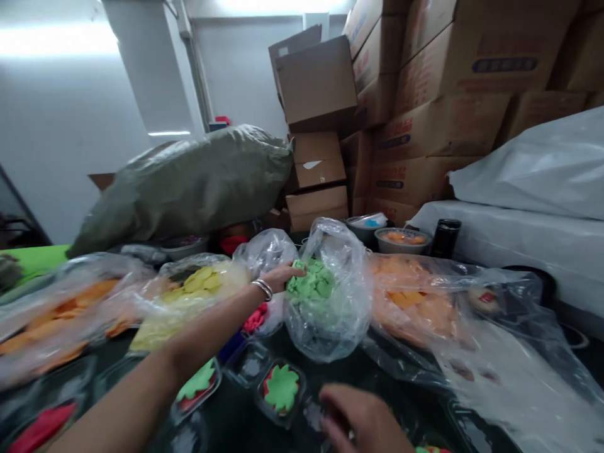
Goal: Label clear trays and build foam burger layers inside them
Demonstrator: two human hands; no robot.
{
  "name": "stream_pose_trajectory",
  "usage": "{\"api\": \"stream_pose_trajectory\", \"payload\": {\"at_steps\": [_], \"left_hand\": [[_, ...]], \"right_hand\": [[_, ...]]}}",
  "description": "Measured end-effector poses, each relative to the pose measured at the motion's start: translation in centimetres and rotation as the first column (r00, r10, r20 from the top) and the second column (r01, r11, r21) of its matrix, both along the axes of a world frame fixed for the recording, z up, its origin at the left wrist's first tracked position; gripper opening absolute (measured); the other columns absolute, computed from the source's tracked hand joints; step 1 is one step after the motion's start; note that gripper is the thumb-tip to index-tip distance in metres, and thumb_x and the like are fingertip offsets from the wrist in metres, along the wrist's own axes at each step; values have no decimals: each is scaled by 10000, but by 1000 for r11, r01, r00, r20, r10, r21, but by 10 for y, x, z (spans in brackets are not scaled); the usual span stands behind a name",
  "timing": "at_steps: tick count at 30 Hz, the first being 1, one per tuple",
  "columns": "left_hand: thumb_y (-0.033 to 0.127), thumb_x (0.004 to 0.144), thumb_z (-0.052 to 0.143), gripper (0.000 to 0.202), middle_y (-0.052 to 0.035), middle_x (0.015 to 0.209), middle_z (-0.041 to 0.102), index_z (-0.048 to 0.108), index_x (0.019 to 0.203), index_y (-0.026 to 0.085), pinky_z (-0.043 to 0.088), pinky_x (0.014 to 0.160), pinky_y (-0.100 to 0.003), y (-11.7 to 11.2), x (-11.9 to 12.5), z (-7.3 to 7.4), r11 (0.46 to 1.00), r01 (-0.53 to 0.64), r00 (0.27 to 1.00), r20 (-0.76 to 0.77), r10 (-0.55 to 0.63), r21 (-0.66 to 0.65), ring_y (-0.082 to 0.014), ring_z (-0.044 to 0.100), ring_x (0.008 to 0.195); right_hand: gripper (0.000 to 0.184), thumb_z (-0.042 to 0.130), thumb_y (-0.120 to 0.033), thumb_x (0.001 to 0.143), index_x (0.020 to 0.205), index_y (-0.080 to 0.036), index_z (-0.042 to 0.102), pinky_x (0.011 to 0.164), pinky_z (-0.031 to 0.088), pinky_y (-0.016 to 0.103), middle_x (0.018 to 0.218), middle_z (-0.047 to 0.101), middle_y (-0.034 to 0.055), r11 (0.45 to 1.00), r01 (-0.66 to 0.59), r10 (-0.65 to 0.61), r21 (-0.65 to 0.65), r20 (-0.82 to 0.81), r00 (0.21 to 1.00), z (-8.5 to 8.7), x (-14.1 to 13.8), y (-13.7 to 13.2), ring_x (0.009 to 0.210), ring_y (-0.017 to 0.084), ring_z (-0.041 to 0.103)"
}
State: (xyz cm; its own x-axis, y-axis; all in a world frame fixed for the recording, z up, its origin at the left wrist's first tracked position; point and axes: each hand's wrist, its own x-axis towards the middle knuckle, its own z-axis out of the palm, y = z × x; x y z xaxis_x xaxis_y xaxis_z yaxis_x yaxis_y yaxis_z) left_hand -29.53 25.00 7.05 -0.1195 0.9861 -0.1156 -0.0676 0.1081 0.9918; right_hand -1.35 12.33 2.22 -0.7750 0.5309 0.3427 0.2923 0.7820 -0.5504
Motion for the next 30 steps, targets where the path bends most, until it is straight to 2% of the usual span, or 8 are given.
{"api": "stream_pose_trajectory", "payload": {"at_steps": [6,14,17,19,21,23,25,30], "left_hand": [[60,661,680,217,-9,654,661,602,851,128,544,597,-253,-122,-10,22,997,-67,976,204,71,-26,-132,636,551],[90,686,711,269,-56,750,700,619,937,117,548,602,-263,-317,-51,1,974,-142,885,419,205,-177,-159,671,606],[92,682,714,307,-55,772,698,619,973,119,556,610,-266,-381,-56,-6,945,-246,826,463,321,-216,-163,678,626],[99,678,725,318,-68,797,700,620,978,111,562,643,-270,-414,-56,-10,930,-293,781,505,368,-224,-169,685,657],[103,670,742,346,-81,839,703,617,993,113,566,679,-287,-440,-55,-14,923,-309,742,549,385,-230,-180,692,692],[109,661,756,374,-92,875,704,615,1007,113,567,687,-296,-458,-53,-19,917,-312,712,578,398,-247,-188,694,706],[109,655,761,389,-97,883,702,615,1015,110,563,678,-284,-470,-50,-25,910,-321,684,599,415,-263,-186,693,707],[91,637,755,393,-83,892,697,619,1004,116,573,687,-297,-482,-45,-38,893,-370,610,659,441,-255,-184,690,708]], "right_hand": [[638,594,-561,711,1193,-166,459,578,533,313,1018,619,116,753,78,-323,-653,-264,909,32,-102,26,846,244,639],[210,656,-338,649,780,-209,555,635,433,300,742,606,3,911,-166,98,-377,-193,976,18,-186,-77,670,168,549],[125,611,-296,680,675,-209,522,616,402,284,688,550,-22,881,-259,192,-397,-202,960,24,-198,-125,633,140,490],[187,650,-320,669,670,-209,500,590,415,272,657,520,-40,742,-277,146,-611,-256,956,24,-202,-150,607,127,480],[271,722,-338,627,697,-209,494,579,456,272,636,506,-58,500,-258,49,-826,-271,961,20,-203,-169,585,119,492],[336,778,-336,595,763,-209,516,584,498,286,659,538,-57,256,-238,-4,-937,-248,969,15,-202,-184,596,124,531],[382,799,-337,608,866,-208,547,605,521,293,740,597,-33,100,-232,3,-968,-233,972,11,-201,-198,647,137,578],[378,809,-297,641,922,-192,579,672,532,286,863,643,7,68,-239,77,-969,-234,969,16,-205,-223,734,144,615]]}}
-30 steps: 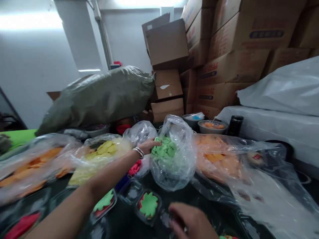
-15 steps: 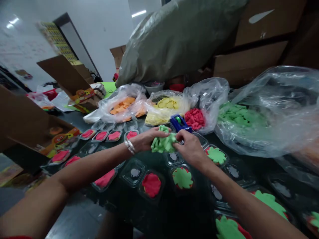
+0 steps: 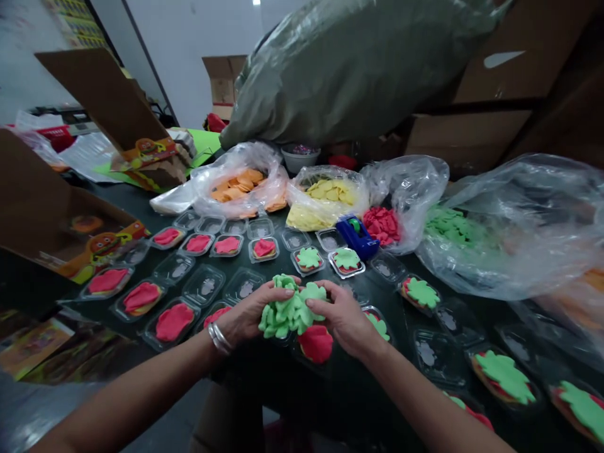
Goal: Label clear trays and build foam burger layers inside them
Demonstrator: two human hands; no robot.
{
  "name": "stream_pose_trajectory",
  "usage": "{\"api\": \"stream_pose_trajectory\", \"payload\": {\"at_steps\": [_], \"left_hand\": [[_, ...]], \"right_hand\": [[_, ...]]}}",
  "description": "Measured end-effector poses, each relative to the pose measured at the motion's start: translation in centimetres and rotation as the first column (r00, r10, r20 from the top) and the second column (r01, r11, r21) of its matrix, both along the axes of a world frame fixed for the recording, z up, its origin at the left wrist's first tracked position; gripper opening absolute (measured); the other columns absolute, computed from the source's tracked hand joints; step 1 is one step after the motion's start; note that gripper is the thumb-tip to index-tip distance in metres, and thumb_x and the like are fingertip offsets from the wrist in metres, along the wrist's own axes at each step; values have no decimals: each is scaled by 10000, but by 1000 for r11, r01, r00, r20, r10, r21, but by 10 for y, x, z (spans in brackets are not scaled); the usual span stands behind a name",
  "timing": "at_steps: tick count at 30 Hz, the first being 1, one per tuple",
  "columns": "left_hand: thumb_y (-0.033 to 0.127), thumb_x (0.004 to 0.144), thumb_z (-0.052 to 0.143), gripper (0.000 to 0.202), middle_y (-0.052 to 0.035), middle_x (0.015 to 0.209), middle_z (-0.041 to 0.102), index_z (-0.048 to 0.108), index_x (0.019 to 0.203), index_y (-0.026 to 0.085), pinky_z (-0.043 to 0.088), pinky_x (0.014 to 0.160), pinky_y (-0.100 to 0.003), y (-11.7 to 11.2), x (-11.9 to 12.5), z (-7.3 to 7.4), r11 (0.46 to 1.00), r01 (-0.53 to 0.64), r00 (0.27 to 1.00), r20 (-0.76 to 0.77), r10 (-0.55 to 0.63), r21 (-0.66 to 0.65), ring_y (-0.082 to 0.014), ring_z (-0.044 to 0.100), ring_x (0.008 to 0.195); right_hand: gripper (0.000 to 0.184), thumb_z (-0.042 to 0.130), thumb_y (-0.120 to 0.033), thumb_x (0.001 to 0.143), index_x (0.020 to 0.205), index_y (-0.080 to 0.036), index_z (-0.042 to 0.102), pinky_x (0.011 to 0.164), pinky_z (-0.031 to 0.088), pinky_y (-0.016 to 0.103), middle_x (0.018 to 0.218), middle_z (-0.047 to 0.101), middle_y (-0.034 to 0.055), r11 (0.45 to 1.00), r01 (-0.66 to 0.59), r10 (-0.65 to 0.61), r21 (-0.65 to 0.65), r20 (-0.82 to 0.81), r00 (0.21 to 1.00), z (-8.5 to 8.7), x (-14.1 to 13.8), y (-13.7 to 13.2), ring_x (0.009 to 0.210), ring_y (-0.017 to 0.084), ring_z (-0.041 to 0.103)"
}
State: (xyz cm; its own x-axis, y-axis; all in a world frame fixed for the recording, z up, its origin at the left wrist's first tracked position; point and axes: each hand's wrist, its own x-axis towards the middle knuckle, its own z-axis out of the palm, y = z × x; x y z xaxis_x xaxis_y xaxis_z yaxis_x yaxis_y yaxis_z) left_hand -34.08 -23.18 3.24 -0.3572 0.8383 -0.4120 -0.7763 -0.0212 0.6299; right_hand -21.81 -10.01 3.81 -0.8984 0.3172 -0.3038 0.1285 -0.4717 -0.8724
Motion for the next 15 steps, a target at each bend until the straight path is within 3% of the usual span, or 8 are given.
{"api": "stream_pose_trajectory", "payload": {"at_steps": [4,6,8,10,15], "left_hand": [[98,641,746,379,-92,977,691,623,998,134,582,704,-319,-12,-3,-2,999,-46,997,62,45,11,-194,692,757],[117,647,748,380,-101,1014,687,625,1006,145,586,697,-335,-23,-5,-3,998,-61,996,62,61,-1,-210,694,780],[139,653,755,396,-111,1057,681,625,1027,155,588,699,-350,-36,-7,-3,997,-80,996,32,81,-18,-230,694,819],[151,647,768,412,-117,1077,677,626,1034,159,588,709,-357,-48,-7,-5,994,-99,995,3,99,-45,-244,692,848],[154,602,810,415,-114,1044,687,642,981,150,580,751,-361,-66,1,-6,990,-100,995,16,102,-95,-246,687,858]], "right_hand": [[322,754,-359,669,874,-232,541,686,521,317,849,631,-9,994,90,-91,66,7,996,3,8,0,741,169,618],[316,713,-396,694,895,-235,532,665,503,316,832,616,-6,962,99,-116,253,51,992,-1,18,6,727,178,606],[299,674,-399,722,922,-224,538,638,469,292,783,590,-13,856,20,-100,517,128,987,-8,28,12,691,168,571],[254,637,-362,741,927,-215,549,620,435,272,742,566,-27,692,-126,-39,711,210,977,-13,34,14,673,159,537],[218,550,-221,770,987,-213,555,659,416,271,801,624,-14,370,-427,183,825,385,904,-13,28,1,726,170,574]]}}
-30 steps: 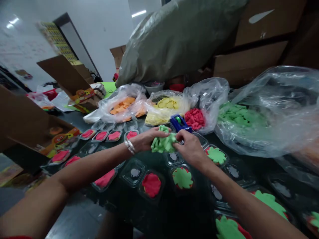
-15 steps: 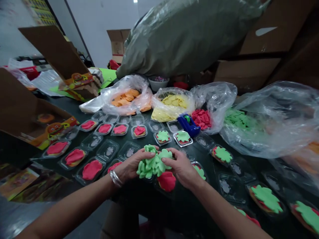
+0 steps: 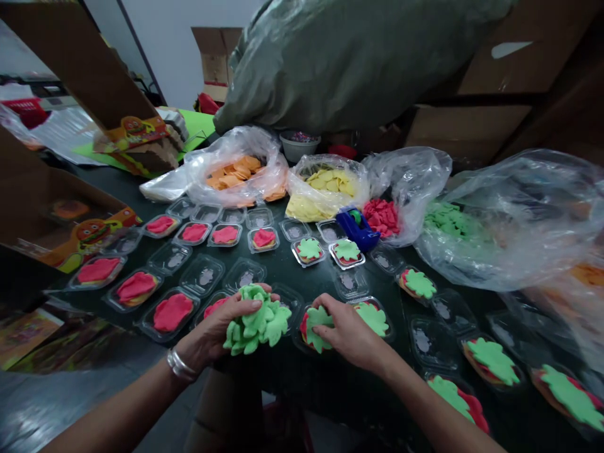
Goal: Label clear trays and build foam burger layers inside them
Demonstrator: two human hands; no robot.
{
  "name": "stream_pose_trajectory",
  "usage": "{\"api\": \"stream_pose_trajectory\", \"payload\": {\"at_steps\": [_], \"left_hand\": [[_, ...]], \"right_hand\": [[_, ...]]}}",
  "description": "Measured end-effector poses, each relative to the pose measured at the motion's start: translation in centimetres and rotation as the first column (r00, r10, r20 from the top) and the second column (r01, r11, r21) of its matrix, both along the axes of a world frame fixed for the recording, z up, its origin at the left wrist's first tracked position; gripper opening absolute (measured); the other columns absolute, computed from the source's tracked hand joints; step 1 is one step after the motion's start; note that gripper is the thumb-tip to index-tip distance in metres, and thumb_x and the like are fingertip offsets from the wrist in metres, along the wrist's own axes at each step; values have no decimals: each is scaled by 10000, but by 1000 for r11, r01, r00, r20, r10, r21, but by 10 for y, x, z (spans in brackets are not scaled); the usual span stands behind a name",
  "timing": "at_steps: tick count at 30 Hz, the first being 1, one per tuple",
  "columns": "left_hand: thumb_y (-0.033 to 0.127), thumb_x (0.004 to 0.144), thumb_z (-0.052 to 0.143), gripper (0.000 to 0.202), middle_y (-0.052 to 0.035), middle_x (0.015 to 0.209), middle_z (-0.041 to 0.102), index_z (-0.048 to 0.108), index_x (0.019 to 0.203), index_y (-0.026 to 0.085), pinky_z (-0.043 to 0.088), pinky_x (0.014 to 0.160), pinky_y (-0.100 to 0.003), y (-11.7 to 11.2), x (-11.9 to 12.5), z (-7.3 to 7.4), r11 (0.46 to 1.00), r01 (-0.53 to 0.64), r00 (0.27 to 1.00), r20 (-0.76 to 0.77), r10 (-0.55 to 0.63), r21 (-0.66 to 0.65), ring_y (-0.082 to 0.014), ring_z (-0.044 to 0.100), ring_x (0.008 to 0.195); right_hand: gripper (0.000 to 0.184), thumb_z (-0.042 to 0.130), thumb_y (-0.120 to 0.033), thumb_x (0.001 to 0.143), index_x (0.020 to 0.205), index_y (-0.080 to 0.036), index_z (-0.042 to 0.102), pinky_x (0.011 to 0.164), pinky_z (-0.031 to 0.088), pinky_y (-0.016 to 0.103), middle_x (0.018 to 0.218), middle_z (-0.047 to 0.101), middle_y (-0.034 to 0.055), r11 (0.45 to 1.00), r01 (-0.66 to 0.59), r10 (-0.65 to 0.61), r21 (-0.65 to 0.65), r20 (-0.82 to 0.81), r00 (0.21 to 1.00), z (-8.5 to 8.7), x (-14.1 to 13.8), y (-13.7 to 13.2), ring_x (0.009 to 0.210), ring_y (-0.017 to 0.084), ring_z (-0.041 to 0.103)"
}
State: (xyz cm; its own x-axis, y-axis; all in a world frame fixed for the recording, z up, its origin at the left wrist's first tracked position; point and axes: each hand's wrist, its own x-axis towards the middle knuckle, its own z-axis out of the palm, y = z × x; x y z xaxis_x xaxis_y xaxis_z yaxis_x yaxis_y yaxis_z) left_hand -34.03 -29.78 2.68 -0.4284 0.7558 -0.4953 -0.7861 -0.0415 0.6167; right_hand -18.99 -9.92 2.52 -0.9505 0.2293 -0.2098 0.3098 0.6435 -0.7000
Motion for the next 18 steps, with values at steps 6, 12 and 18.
{"api": "stream_pose_trajectory", "payload": {"at_steps": [6,12,18], "left_hand": [[151,585,825,421,-120,1050,686,654,969,142,570,761,-331,-8,0,4,1000,-3,1000,-7,3,-10,-237,685,865],[138,582,822,406,-119,1039,692,662,955,141,563,782,-342,-10,-3,1,1000,-10,1000,17,11,-26,-244,688,872],[154,597,826,421,-104,1051,688,652,980,165,560,784,-364,-28,-5,10,999,-50,998,-47,50,13,-256,691,872]], "right_hand": [[419,441,-145,844,1262,-156,457,845,457,348,1124,658,135,961,-44,50,274,-16,999,-18,1,-10,1009,252,628],[347,393,-30,840,1104,-149,585,789,485,375,1020,659,140,833,-104,71,543,81,994,-24,1,-17,912,274,629],[321,611,-184,818,1137,-222,619,942,418,465,1315,526,143,783,-273,302,560,42,952,7,-24,-32,1196,342,466]]}}
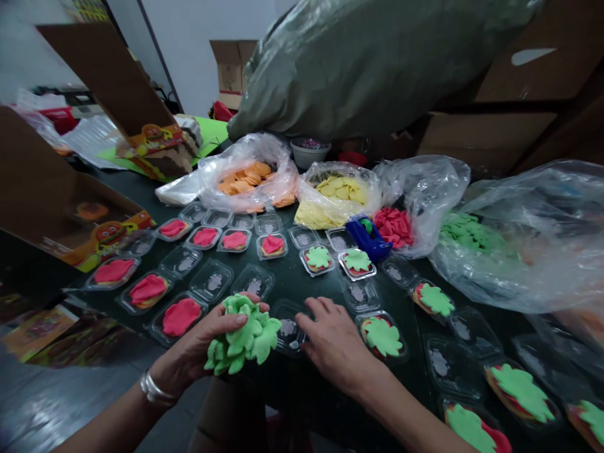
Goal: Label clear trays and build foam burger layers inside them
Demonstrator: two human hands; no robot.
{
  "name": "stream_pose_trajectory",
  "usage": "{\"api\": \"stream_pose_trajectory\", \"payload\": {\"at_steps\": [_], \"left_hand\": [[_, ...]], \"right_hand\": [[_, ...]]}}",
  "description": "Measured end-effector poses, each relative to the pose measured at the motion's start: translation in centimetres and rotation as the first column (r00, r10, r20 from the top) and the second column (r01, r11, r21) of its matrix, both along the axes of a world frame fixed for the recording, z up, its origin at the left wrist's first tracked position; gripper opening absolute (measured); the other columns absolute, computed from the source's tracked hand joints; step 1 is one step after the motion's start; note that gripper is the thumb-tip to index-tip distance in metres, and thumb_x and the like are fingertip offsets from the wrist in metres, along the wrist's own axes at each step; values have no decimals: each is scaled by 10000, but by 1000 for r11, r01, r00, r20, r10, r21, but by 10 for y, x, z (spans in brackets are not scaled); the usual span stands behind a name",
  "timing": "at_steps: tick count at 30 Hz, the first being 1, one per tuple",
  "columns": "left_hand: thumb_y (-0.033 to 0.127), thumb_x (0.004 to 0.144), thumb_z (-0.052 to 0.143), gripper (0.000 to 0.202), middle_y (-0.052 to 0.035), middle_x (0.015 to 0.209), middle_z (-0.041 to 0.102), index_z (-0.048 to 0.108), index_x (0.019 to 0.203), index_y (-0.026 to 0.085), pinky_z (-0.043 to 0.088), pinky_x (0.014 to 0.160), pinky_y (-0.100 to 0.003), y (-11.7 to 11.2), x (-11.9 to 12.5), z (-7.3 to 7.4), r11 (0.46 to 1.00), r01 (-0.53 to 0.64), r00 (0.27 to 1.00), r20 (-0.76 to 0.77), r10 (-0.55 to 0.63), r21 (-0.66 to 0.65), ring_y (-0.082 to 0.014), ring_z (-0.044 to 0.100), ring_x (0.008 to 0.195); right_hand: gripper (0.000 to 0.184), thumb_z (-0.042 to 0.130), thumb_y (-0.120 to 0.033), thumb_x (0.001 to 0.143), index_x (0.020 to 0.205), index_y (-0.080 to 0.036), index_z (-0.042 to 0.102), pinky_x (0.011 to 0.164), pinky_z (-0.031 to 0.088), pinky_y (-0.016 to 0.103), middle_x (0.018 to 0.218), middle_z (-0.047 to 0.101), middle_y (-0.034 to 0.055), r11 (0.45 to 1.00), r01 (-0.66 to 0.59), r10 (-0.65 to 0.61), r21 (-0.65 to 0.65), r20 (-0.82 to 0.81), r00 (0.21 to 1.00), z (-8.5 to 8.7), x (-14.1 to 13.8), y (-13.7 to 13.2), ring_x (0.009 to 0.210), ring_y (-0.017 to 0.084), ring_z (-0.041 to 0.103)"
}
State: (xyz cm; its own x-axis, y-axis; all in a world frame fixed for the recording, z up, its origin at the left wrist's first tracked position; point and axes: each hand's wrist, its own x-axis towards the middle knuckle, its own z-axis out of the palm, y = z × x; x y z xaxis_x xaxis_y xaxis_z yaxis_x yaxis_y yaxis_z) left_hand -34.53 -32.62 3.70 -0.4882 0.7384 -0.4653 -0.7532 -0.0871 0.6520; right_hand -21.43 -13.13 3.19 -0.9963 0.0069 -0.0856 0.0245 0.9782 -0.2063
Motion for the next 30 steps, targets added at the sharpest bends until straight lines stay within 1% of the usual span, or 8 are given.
{"api": "stream_pose_trajectory", "payload": {"at_steps": [3,10,13,16,21,23,28,30], "left_hand": [[155,590,831,427,-104,1049,683,644,974,163,557,784,-356,-13,1,3,999,-33,999,-20,33,4,-250,688,869],[151,601,813,432,-98,1024,681,631,992,158,565,765,-351,2,-8,-3,989,-144,990,5,144,31,-240,679,872],[138,607,801,414,-92,993,684,631,984,152,569,743,-331,19,-17,-2,985,-165,986,-18,166,45,-227,681,847],[125,605,800,432,-84,1009,680,625,998,159,572,742,-334,28,-26,0,987,-149,988,-33,151,54,-212,681,828],[101,609,792,433,-81,975,683,616,1001,153,568,760,-330,25,-39,-7,993,-121,993,-4,121,16,-200,691,801],[88,615,781,418,-82,932,688,618,996,137,568,728,-302,22,-45,-10,995,-100,994,36,100,-4,-186,691,757],[107,670,747,369,-93,966,682,605,1008,145,583,682,-376,13,-61,-10,991,-132,988,89,129,32,-213,680,776],[113,677,743,368,-93,964,679,602,1015,148,584,666,-371,8,-69,-7,988,-151,985,84,148,28,-207,676,764]], "right_hand": [[394,719,-274,737,1121,-262,635,935,408,527,1384,473,131,987,-148,153,-70,69,986,-5,-11,-6,1255,378,410],[278,628,-373,828,939,-121,669,738,482,477,1112,597,214,961,249,-264,118,140,954,-6,-30,1,979,385,590],[258,501,-386,904,958,-170,630,733,470,399,986,635,129,948,250,-255,-195,-3,967,13,-45,7,892,287,613],[158,552,-348,855,934,-216,588,659,444,292,805,626,17,816,143,-210,-561,-56,976,21,-62,3,732,180,582],[110,574,-123,683,696,-210,508,573,355,248,666,502,-41,762,38,-174,-647,-148,974,7,-83,-9,634,130,473],[66,566,-179,727,705,-207,510,588,373,248,687,506,-36,627,17,-180,-779,-124,976,2,-91,-4,659,132,487],[294,685,-413,686,793,-223,488,509,416,244,659,520,-54,101,202,-345,-974,156,925,-4,-138,31,557,124,508],[342,688,-425,656,856,-227,494,538,469,269,700,564,-37,114,216,-409,-970,153,900,-6,-166,44,585,141,558]]}}
